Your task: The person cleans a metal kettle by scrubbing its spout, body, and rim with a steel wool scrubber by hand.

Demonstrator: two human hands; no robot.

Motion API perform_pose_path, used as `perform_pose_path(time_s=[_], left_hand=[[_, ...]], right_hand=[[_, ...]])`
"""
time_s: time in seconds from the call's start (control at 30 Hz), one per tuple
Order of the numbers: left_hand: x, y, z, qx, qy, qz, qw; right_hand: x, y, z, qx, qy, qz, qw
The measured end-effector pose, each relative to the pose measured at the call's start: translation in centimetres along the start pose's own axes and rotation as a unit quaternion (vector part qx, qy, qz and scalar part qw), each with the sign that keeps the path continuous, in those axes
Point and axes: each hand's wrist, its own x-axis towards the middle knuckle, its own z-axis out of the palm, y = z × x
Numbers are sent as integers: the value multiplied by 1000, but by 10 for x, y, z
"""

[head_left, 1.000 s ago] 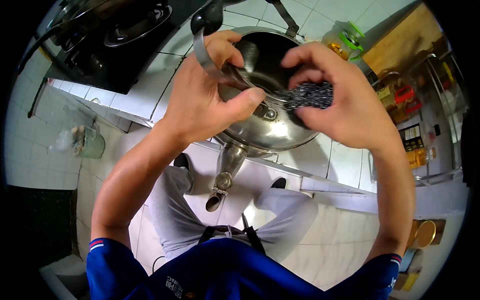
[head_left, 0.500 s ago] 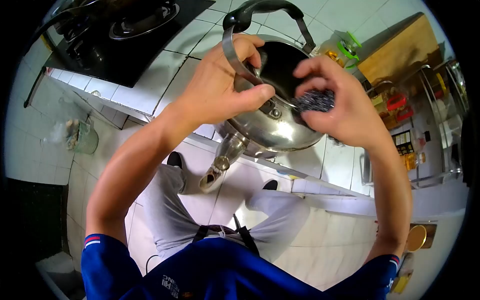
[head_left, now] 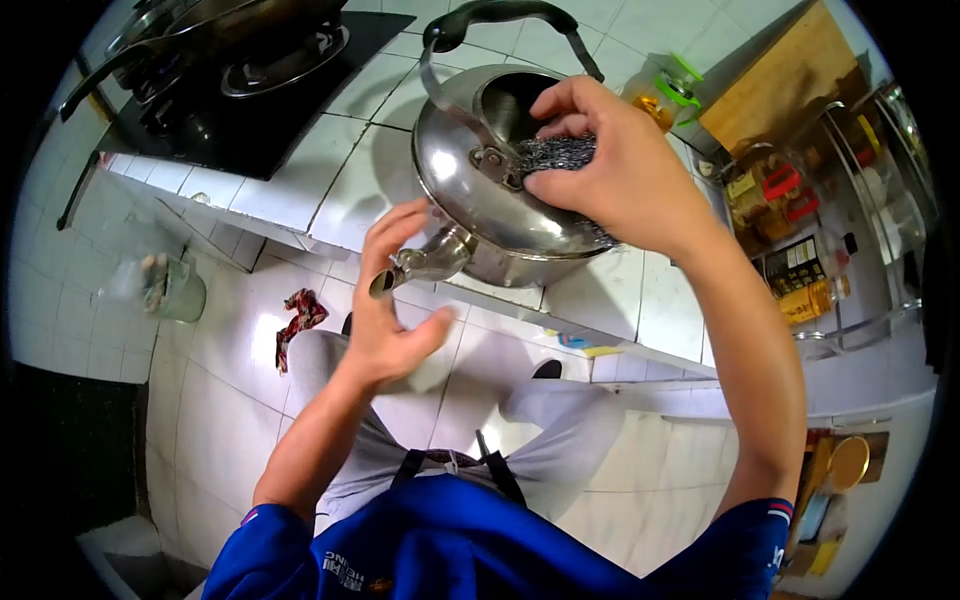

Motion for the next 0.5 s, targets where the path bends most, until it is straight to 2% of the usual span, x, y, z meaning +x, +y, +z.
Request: perform_pose_path(time_s=[0.03, 0.1, 0.2, 0.27, 0.33, 0.4, 0.47, 0.5], left_hand=[[-1, 1, 10, 2, 3, -1, 1000], [3, -1, 26, 13, 107, -50, 993], [14, -3, 34, -43, 129, -35, 990], [20, 0, 36, -94, 123, -50, 987], [27, 1, 36, -170, 134, -74, 974], [33, 2, 19, -141, 106, -85, 981], [41, -5, 11, -103, 50, -145, 983], [42, -19, 13, -66, 60, -86, 992]], right_hand=[[-2, -1, -5, 5, -13, 2, 1000], [-8, -4, -18, -19, -46, 3, 999], [-16, -2, -30, -54, -83, 9, 995], [-17, -2, -32, -96, -72, 20, 993], [-16, 1, -30, -79, -70, 29, 994], [-10, 2, -24, -64, -73, 36, 995], [-4, -2, -13, -58, -54, 10, 997], [3, -6, -8, -77, -52, 1, 996]])
